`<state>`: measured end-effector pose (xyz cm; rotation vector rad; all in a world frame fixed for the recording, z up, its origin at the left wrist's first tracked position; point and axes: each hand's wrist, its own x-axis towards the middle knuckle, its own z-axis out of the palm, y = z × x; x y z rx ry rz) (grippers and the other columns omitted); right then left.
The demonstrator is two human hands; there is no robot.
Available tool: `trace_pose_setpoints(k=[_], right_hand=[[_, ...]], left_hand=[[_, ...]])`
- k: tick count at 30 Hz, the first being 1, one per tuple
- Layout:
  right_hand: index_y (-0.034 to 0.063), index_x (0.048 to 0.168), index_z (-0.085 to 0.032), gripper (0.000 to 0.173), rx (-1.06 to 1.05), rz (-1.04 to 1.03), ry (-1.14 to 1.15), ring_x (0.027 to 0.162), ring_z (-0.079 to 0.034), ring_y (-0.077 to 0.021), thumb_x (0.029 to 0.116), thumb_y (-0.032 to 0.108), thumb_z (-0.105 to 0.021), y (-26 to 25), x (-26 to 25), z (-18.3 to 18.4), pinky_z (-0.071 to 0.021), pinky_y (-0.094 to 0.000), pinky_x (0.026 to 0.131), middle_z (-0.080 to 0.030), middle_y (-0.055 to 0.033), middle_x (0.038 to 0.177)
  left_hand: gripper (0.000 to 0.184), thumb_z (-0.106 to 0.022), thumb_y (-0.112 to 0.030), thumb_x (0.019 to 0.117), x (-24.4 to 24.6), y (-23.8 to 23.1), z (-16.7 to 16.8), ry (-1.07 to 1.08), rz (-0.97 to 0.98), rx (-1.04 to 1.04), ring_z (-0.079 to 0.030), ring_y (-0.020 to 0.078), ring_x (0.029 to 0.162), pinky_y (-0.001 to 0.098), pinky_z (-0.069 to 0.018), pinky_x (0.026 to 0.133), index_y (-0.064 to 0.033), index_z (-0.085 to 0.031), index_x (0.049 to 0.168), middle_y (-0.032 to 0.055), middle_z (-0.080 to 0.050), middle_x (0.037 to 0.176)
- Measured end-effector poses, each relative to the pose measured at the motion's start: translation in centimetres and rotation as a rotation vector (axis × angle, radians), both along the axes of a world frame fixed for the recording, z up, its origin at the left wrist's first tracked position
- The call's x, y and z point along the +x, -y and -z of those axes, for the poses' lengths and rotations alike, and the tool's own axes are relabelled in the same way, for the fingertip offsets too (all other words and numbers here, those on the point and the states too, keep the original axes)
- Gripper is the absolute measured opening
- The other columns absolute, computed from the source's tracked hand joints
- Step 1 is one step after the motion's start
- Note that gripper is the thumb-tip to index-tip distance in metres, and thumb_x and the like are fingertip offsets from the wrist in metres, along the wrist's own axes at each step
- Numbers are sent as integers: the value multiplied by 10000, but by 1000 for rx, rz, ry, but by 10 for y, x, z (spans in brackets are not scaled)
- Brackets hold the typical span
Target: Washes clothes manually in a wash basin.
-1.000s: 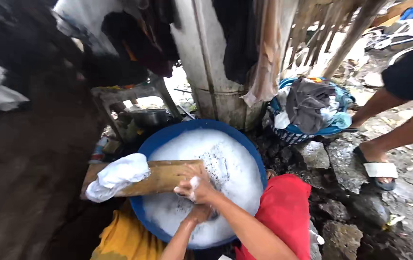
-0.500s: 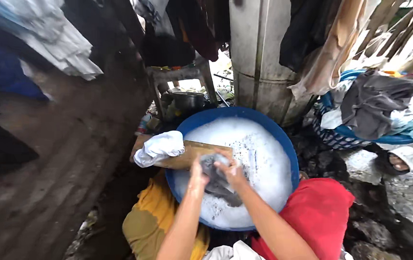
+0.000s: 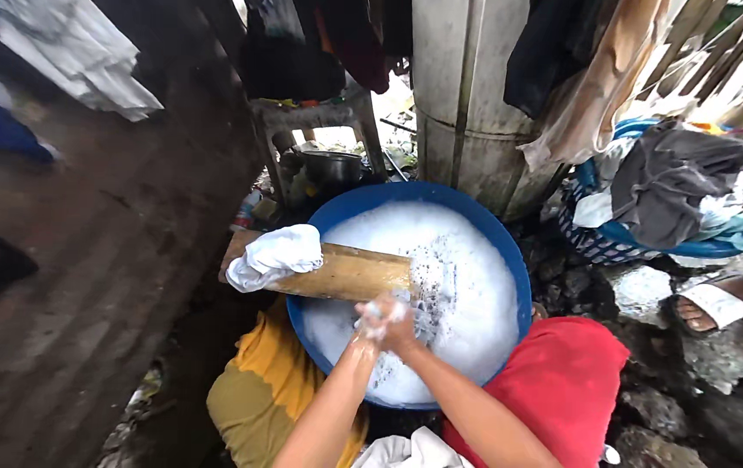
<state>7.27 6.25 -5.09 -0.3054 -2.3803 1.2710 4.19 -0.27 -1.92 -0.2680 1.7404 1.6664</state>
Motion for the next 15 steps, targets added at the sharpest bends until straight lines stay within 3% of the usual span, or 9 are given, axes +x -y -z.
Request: trace_pose_setpoints(k=[1, 2, 4, 6, 8, 10, 12, 13, 15], right_hand=[[-102, 1079, -731, 348, -38, 19, 178, 1081, -691, -431, 957, 221, -692, -23, -6, 3, -516, -574, 989, -721, -299, 1083], [-93, 1167, -701, 380, -66, 54, 359, 1172, -651, -448, 1022, 247, -614, -50, -14, 9, -476, -587, 1047, -693, -313, 1174], [-96, 1284, -640, 465, -240, 142, 562, 1313, -562, -451, 1107, 297, -465, -92, -23, 21, -401, -573, 1132, -623, -331, 1323], [-115, 1353, -572, 517, -458, 112, 612, 1385, -492, -422, 1125, 323, -418, -104, -20, 24, -341, -543, 1175, -544, -335, 1424], [-115, 1410, -523, 471, -318, -173, 729, 1423, -459, -407, 1129, 242, -400, -100, -16, 34, -317, -518, 1204, -506, -325, 1476], [-100, 1434, -505, 454, -13, -462, 934, 1440, -440, -428, 1107, 209, -453, -85, -15, 47, -309, -561, 1207, -490, -316, 1499], [-104, 1428, -505, 460, 122, -547, 1086, 1440, -425, -452, 1071, 185, -514, -66, -11, 60, -304, -596, 1193, -479, -322, 1501], [-95, 1440, -499, 463, 146, -538, 1149, 1449, -416, -449, 1068, 180, -515, -60, -6, 66, -300, -602, 1194, -471, -316, 1513], [-102, 1435, -506, 440, 155, -517, 1214, 1451, -412, -462, 1076, 152, -500, -56, 4, 75, -294, -608, 1196, -467, -324, 1516]], left_hand=[[334, -327, -286, 1120, -4, -8, 5, 137, -114, 125, -611, 176, 827, 348, -531, 717, -53, -561, 1171, 93, -622, 962], [360, -354, -367, 1096, -9, -6, 11, 200, -125, 193, -645, 182, 780, 378, -558, 677, -93, -587, 1119, 70, -651, 899], [369, -412, -334, 1095, -23, 14, 18, 92, -77, 81, -652, 227, 956, 431, -552, 838, -37, -586, 1227, 123, -664, 1064], [401, -506, -258, 1086, -37, 31, 33, -209, 75, -312, -609, 329, 1153, 486, -481, 1004, 76, -587, 1293, 251, -633, 1233], [488, -599, -241, 1037, -43, 33, 48, -367, 350, -636, -539, 437, 1304, 568, -402, 1110, 104, -524, 1373, 328, -568, 1355], [747, -680, -246, 977, -33, 23, 71, -377, 641, -745, -417, 448, 1427, 582, -338, 1172, 67, -309, 1545, 311, -409, 1537], [872, -708, -222, 941, -22, 10, 98, -342, 880, -800, -277, 467, 1497, 628, -275, 1186, 9, -193, 1607, 283, -212, 1648], [852, -689, -234, 955, -18, 5, 106, -318, 969, -829, -271, 472, 1498, 650, -277, 1174, -11, -194, 1612, 278, -198, 1655], [655, -593, -250, 1021, -15, -3, 108, -256, 1101, -859, -366, 446, 1460, 624, -309, 1165, 23, -332, 1556, 280, -346, 1593]])
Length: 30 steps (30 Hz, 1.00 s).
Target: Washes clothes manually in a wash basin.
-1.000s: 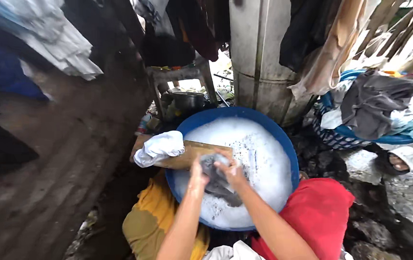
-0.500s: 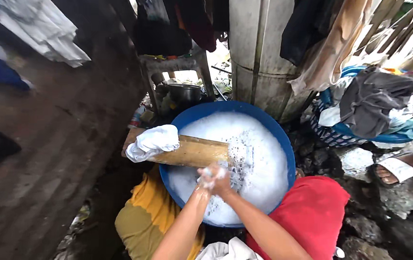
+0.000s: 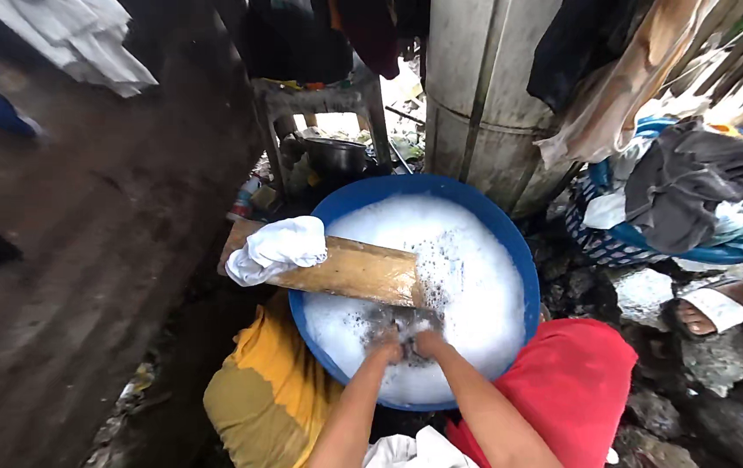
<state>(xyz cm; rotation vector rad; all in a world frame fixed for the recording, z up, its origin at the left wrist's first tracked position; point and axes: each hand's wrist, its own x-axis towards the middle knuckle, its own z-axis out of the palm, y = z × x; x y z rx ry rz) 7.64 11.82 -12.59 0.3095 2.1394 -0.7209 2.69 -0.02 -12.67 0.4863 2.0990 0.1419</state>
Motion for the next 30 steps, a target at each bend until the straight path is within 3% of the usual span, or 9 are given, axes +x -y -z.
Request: trace_pose_setpoints(k=[3, 9, 14, 16, 19, 22, 24, 28, 30], right_hand=[[-146, 1415, -493, 437, 24, 78, 5, 1449, -410, -469, 1075, 127, -496, -7, 7, -9, -299, -593, 1195, -457, -343, 1511], [-80, 1419, -525, 468, -204, 323, -385, 1361, -507, -431, 1083, 245, -527, -15, -23, -97, -378, -564, 1146, -538, -324, 1428], [-59, 1249, -594, 279, -549, 640, -791, 970, -649, -255, 1061, 144, -557, -19, -3, -168, -547, -433, 873, -656, -209, 1125], [-25, 1256, -550, 254, -690, 996, -888, 863, -653, -178, 1061, 138, -551, -39, -3, -152, -582, -374, 768, -645, -147, 1068], [-29, 1323, -491, 368, -617, 1282, -802, 870, -646, -273, 1077, 238, -544, -53, -7, -102, -570, -435, 751, -612, -223, 1126], [69, 1510, -410, 709, -898, 1292, -434, 1057, -621, -373, 1083, 606, -231, -30, -3, -89, -528, -533, 846, -577, -259, 1320], [101, 1330, -526, 797, -1175, 1376, -413, 926, -664, -264, 1015, 733, -156, -22, -6, -90, -567, -467, 766, -668, -148, 1082], [-12, 1302, -551, 295, -1063, 1488, -764, 962, -660, -215, 1065, 163, -546, -25, -13, -98, -568, -409, 850, -668, -161, 1092], [-95, 1307, -559, 411, -741, 1298, -893, 1069, -639, -246, 935, 1, -705, -19, -12, -96, -538, -397, 954, -643, -234, 1192]], left_hand=[[480, -507, -255, 1077, -3, -5, -15, 44, 17, 17, -449, 414, 1413, 572, -323, 1167, 95, -517, 1404, 290, -504, 1473], [866, -870, -87, 783, -5, 8, -11, 9, -274, 687, -523, 338, 1345, 462, -398, 1157, 58, -397, 1495, 266, -530, 1441], [510, -701, -10, 928, 14, -12, -57, -185, -846, 965, -622, 292, 1156, 412, -496, 1022, 124, -489, 1372, 279, -618, 1267], [484, -683, 66, 905, 6, -16, -83, -299, -900, 1037, -623, 306, 1172, 417, -503, 1032, 129, -502, 1349, 290, -613, 1272], [563, -699, 114, 861, 6, -25, -126, -284, -954, 1081, -604, 315, 1204, 428, -498, 1034, 96, -486, 1381, 283, -590, 1311], [558, -680, 130, 861, 9, -41, -129, -184, -979, 1229, -609, 276, 1172, 410, -514, 1003, 72, -481, 1379, 251, -595, 1295], [601, -688, 146, 842, 10, -41, -113, -114, -939, 1302, -599, 256, 1180, 390, -514, 1009, 74, -443, 1386, 247, -576, 1308], [782, -721, 8, 888, 17, -17, -87, 24, -802, 1087, -539, 335, 1284, 455, -510, 1018, 9, -280, 1533, 271, -461, 1461], [565, -437, -256, 1102, 22, -12, -91, 333, -933, 1009, -501, 404, 1289, 577, -495, 943, -118, -206, 1599, 243, -381, 1538]])
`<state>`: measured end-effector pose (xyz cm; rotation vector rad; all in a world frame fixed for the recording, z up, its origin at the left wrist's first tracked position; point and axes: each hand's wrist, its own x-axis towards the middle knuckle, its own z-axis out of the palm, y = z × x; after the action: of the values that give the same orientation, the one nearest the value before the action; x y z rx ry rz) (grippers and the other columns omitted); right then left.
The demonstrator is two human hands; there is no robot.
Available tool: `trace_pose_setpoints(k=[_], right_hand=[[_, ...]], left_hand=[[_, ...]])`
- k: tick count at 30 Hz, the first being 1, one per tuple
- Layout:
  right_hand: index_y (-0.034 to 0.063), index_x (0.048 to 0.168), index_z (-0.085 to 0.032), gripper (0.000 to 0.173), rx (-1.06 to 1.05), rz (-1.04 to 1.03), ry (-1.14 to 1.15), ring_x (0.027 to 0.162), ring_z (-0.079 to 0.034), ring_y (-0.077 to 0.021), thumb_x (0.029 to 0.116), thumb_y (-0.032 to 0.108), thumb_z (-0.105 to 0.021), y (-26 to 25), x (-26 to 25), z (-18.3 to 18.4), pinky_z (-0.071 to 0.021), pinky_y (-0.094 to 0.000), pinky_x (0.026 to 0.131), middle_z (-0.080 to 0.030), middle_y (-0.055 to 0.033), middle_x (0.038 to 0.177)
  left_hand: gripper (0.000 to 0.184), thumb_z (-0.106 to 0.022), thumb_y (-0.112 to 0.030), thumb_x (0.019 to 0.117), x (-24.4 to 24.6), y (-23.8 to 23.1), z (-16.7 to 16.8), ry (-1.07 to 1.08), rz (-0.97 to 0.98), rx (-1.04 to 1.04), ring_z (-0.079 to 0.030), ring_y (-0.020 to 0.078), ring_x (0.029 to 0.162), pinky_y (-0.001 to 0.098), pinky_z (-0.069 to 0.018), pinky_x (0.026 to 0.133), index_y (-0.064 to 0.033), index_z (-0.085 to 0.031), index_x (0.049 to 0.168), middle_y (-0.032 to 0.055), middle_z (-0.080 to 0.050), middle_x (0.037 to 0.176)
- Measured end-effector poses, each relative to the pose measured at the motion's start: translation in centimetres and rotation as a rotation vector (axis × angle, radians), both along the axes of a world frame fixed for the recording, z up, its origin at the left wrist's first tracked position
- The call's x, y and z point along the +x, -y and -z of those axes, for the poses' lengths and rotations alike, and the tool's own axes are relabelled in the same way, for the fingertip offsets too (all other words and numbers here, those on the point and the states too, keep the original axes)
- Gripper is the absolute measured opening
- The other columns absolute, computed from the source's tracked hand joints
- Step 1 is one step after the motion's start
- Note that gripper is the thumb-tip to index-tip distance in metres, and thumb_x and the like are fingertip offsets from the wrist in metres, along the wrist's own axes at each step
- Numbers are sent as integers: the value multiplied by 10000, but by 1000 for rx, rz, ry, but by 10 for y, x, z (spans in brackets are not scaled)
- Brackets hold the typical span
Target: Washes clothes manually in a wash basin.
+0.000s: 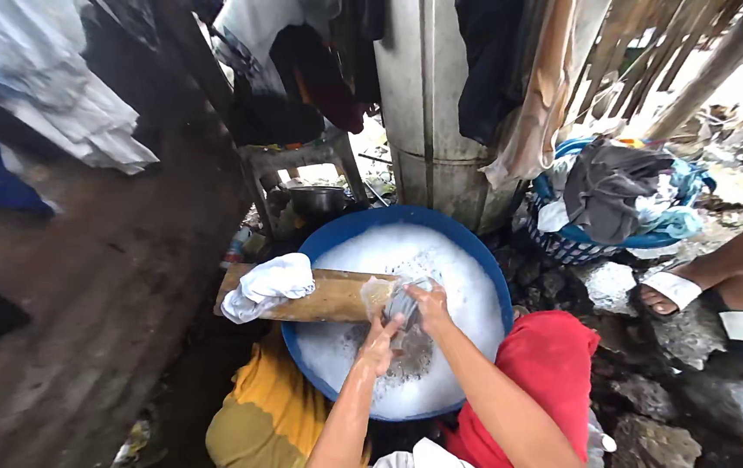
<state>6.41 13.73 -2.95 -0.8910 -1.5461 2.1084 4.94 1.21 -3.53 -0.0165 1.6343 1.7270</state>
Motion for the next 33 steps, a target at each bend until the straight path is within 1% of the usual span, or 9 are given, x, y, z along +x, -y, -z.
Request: trace_pose_setpoints(k=[3, 6, 11, 15, 17, 22, 25, 30, 33], right_hand=[[-108, 1274, -630, 408, 464, -318, 165, 1257, -596, -367, 961, 144, -705, 25, 12, -10, -441, -474, 1119, -634, -304, 1296], [-132, 1201, -649, 330, 488, -318, 119, 1165, -621, -358, 984, 117, -671, 37, 18, -21, -457, -468, 1059, -656, -315, 1209], [-90, 1335, -553, 361, 19, 75, 49, 1056, -619, -255, 997, 22, -614, 23, 0, -11, -517, -406, 937, -633, -255, 1186], [-36, 1395, -493, 350, -297, 113, -1, 974, -626, -221, 1084, 125, -493, 18, -7, 5, -536, -377, 876, -628, -192, 1131], [15, 1203, -585, 325, -419, 15, -89, 859, -644, -158, 1123, 269, -400, 23, -4, 8, -552, -333, 789, -649, -99, 965], [31, 1148, -606, 313, -568, -71, -84, 796, -635, -129, 1115, 279, -417, 29, 4, -1, -544, -316, 740, -652, -60, 906], [30, 1143, -596, 254, -508, -156, 20, 752, -614, -101, 1103, 227, -441, 22, 10, 0, -534, -283, 696, -629, -43, 871], [-78, 1320, -562, 337, -60, -620, 127, 998, -596, -129, 1107, 127, -400, 11, 13, 12, -498, -307, 929, -633, -158, 1172], [-55, 1222, -586, 264, 5, -761, 221, 884, -555, -62, 1101, 109, -418, 17, 34, -27, -481, -244, 839, -596, -75, 1029]], left_hand=[[699, -225, -695, 1020, -10, -9, 5, 333, -210, 194, -655, 287, 908, 484, -560, 712, -132, -516, 1316, 143, -645, 1107], [444, -267, -428, 1105, -17, -17, 12, 276, -329, 368, -619, 113, 629, 292, -538, 558, -125, -562, 968, 15, -616, 722], [267, -535, -218, 1063, -16, -38, -12, 21, -427, 117, -626, 218, 821, 406, -553, 743, 13, -592, 1183, 142, -642, 954], [236, -628, -178, 1020, -11, -50, -18, -206, -465, -103, -591, 241, 876, 421, -511, 815, 56, -630, 1055, 178, -626, 961], [227, -641, -161, 1011, -15, -56, -21, -262, -524, -174, -591, 258, 894, 439, -501, 838, 65, -638, 1034, 191, -628, 956], [263, -675, -112, 952, -11, -50, -13, -847, -318, -441, -659, 359, 869, 514, -516, 850, 150, -676, 957, 275, -677, 893], [277, -695, -125, 849, -4, -37, 8, -1281, -137, -348, -714, 411, 879, 550, -558, 837, 139, -721, 930, 285, -715, 919], [295, -621, -247, 820, -1, -15, 34, -1715, 52, -244, -751, 315, 818, 455, -601, 742, 12, -746, 755, 166, -756, 846], [255, -583, -205, 833, 6, -2, 48, -1881, 106, -207, -745, 268, 806, 404, -601, 730, -54, -709, 670, 104, -751, 794]])
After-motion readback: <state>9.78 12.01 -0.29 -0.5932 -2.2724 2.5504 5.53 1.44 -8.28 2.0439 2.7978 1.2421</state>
